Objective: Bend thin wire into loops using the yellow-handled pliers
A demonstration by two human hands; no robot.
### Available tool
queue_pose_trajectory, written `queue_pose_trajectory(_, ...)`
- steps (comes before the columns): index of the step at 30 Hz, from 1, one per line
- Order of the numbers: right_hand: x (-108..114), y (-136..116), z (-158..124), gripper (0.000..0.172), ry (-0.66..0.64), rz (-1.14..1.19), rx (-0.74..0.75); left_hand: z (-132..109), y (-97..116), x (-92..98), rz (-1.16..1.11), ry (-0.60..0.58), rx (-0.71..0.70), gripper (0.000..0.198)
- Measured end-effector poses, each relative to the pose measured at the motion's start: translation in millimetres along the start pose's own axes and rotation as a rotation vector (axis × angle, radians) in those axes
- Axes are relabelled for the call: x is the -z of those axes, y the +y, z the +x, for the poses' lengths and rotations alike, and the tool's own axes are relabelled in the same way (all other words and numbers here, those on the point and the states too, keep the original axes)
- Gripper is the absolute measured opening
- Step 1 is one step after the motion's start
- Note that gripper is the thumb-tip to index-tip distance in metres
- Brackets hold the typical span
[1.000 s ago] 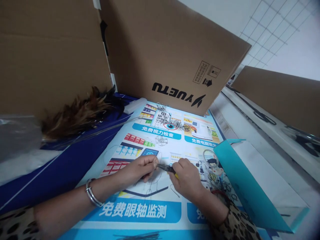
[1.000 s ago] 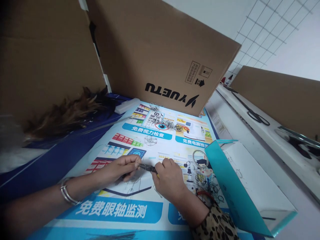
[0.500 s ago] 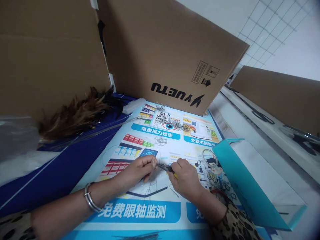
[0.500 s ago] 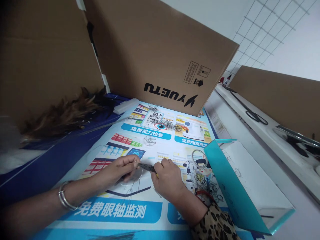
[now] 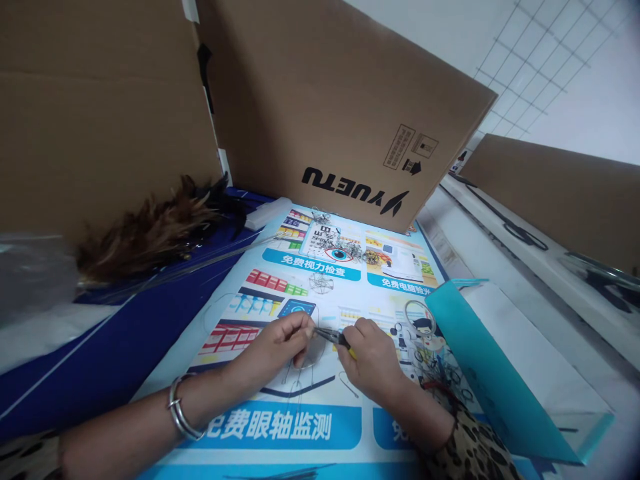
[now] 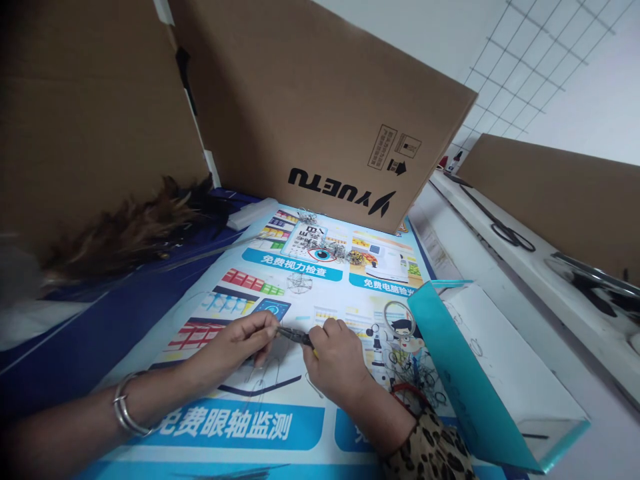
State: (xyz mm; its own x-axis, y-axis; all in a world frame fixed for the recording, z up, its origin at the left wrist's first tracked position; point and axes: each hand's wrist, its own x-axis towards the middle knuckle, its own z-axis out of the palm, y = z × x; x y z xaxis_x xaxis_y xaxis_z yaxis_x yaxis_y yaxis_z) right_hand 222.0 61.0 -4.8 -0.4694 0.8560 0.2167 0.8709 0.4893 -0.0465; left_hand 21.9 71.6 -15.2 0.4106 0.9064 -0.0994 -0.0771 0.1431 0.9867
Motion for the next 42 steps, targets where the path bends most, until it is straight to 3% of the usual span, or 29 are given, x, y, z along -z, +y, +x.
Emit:
queue_pose_trajectory(13, -0.7, -3.3, -0.9, 0.014, 0.018, 0.082, -0.037, -1.4, -5.7, -1.2, 0.097, 0.09, -0.069, 0.008)
queue_pose_trajectory(42, -1.8, -2.5, -0.9, 0.014, -0.002, 0.087, -0.053, -1.5, -2.8, -3.0, 0.003, 0.094, -0.027, 0.015)
